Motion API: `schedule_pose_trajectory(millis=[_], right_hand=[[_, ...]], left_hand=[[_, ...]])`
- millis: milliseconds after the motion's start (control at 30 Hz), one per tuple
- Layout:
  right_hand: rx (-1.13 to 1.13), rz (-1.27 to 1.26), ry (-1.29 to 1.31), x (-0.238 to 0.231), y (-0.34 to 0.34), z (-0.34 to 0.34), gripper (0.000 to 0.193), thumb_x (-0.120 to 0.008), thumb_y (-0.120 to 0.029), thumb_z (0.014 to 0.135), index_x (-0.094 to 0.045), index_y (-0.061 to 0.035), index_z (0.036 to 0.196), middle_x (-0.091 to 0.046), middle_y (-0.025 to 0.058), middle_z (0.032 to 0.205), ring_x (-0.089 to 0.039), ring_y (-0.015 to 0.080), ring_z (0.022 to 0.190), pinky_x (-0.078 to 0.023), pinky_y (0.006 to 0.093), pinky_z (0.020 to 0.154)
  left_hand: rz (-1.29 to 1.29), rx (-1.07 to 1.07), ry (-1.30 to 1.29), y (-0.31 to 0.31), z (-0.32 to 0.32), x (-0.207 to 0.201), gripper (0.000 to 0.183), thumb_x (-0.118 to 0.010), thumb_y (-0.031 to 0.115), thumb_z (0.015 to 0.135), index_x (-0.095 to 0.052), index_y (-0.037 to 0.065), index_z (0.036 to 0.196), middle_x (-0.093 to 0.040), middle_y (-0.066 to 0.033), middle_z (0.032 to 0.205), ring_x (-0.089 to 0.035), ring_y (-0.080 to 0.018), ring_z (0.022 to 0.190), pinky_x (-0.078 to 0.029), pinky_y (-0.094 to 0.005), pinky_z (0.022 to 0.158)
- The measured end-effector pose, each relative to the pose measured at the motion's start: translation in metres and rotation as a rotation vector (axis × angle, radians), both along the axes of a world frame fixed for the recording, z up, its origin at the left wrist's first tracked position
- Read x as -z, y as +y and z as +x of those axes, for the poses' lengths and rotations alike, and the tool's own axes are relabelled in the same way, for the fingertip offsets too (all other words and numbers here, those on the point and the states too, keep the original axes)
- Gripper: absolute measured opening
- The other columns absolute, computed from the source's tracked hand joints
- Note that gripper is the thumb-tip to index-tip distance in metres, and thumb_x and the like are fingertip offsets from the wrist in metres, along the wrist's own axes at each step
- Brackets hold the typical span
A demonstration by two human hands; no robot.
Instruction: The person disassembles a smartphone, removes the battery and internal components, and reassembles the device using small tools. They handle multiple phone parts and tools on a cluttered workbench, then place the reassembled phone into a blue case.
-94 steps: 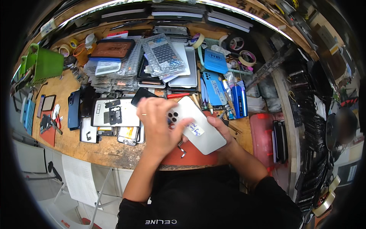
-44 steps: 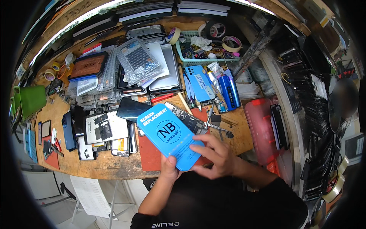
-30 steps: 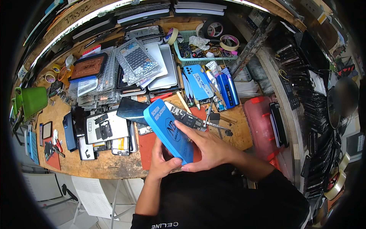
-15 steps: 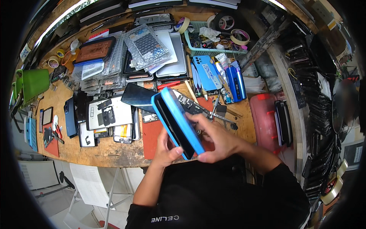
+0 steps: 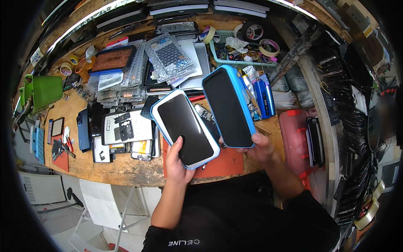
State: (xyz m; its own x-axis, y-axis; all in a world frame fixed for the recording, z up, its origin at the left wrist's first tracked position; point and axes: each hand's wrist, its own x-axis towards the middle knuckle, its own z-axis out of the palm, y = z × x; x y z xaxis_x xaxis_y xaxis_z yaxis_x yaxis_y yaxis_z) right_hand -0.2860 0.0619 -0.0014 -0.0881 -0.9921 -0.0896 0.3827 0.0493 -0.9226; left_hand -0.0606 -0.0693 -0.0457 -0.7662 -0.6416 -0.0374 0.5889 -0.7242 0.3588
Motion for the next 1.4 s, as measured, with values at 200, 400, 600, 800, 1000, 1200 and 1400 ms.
schedule_pose_trajectory(millis=[200, 400, 600, 800, 1000, 1200, 1400], right_hand=[[0.122, 0.014, -0.028, 0.023, 0.001, 0.029, 0.052, -0.051, -0.040, 0.111, -0.060, -0.0027, 0.146, -0.071, 0.0071, 0.115, -0.051, 0.0093, 0.074, -0.040, 0.0276, 0.060], [0.632, -0.129, 1.146, -0.017, -0.001, 0.036, 0.054, -0.089, -0.022, 0.091, -0.067, -0.0006, 0.136, -0.070, 0.0106, 0.106, -0.065, 0.0211, 0.076, -0.054, 0.0371, 0.064], [0.499, 0.277, 1.522, -0.052, 0.026, 0.037, 0.065, -0.089, -0.041, 0.087, -0.069, -0.0020, 0.135, -0.068, 0.0166, 0.109, -0.075, 0.0384, 0.091, -0.062, 0.0492, 0.078], [0.728, 0.279, 1.321, -0.038, 0.089, -0.014, 0.104, -0.100, -0.041, 0.074, -0.050, 0.0019, 0.153, -0.072, 0.0251, 0.119, -0.075, 0.0397, 0.095, -0.060, 0.0477, 0.085], [0.908, 0.199, 0.265, 0.008, 0.140, -0.079, 0.029, -0.080, -0.018, 0.103, -0.068, -0.0084, 0.127, -0.071, -0.0009, 0.101, -0.060, 0.0023, 0.079, -0.044, 0.0195, 0.062], [1.173, 0.103, -0.104, 0.071, 0.188, -0.125, 0.030, -0.070, -0.024, 0.105, -0.067, -0.0154, 0.133, -0.070, -0.0006, 0.121, -0.061, 0.0076, 0.096, -0.044, 0.0256, 0.069], [1.227, -0.051, -0.052, 0.103, 0.236, -0.152, 0.040, -0.075, -0.020, 0.102, -0.069, -0.0091, 0.140, -0.074, 0.0046, 0.131, -0.068, 0.0182, 0.123, -0.056, 0.0403, 0.103]], left_hand=[[-0.063, 0.014, -0.176, -0.001, -0.014, -0.023, 0.042, -0.057, 0.023, 0.115, -0.056, 0.002, 0.151, -0.072, -0.0147, 0.139, -0.074, -0.0277, 0.125, -0.062, -0.0441, 0.105], [-0.197, -0.079, -0.488, -0.001, -0.055, -0.044, 0.033, -0.060, 0.024, 0.116, -0.061, 0.003, 0.142, -0.074, -0.0119, 0.129, -0.076, -0.0220, 0.111, -0.066, -0.0397, 0.092], [-0.098, 0.116, -0.316, 0.038, -0.105, -0.033, 0.068, -0.036, 0.060, 0.119, -0.056, 0.004, 0.152, -0.071, -0.0127, 0.141, -0.072, -0.0275, 0.126, -0.058, -0.0448, 0.110], [-0.187, 0.277, -0.300, 0.103, -0.158, -0.025, 0.065, -0.038, 0.052, 0.121, -0.054, -0.002, 0.153, -0.067, -0.0170, 0.147, -0.067, -0.0274, 0.133, -0.054, -0.0427, 0.115], [-0.119, 0.447, -0.306, 0.139, -0.202, -0.009, 0.052, -0.042, 0.037, 0.123, -0.040, 0.004, 0.164, -0.056, -0.0174, 0.156, -0.060, -0.0272, 0.139, -0.052, -0.0440, 0.117], [-0.499, 0.277, -0.458, 0.159, -0.221, 0.006, 0.079, -0.048, -0.004, 0.111, -0.009, 0.010, 0.178, -0.038, -0.0222, 0.169, -0.048, -0.0304, 0.150, -0.042, -0.0394, 0.124], [-1.330, -0.045, -0.558, 0.176, -0.249, 0.026, 0.110, -0.061, -0.009, 0.088, 0.006, -0.004, 0.175, -0.014, -0.0353, 0.177, -0.024, -0.0475, 0.164, -0.023, -0.0479, 0.135]])
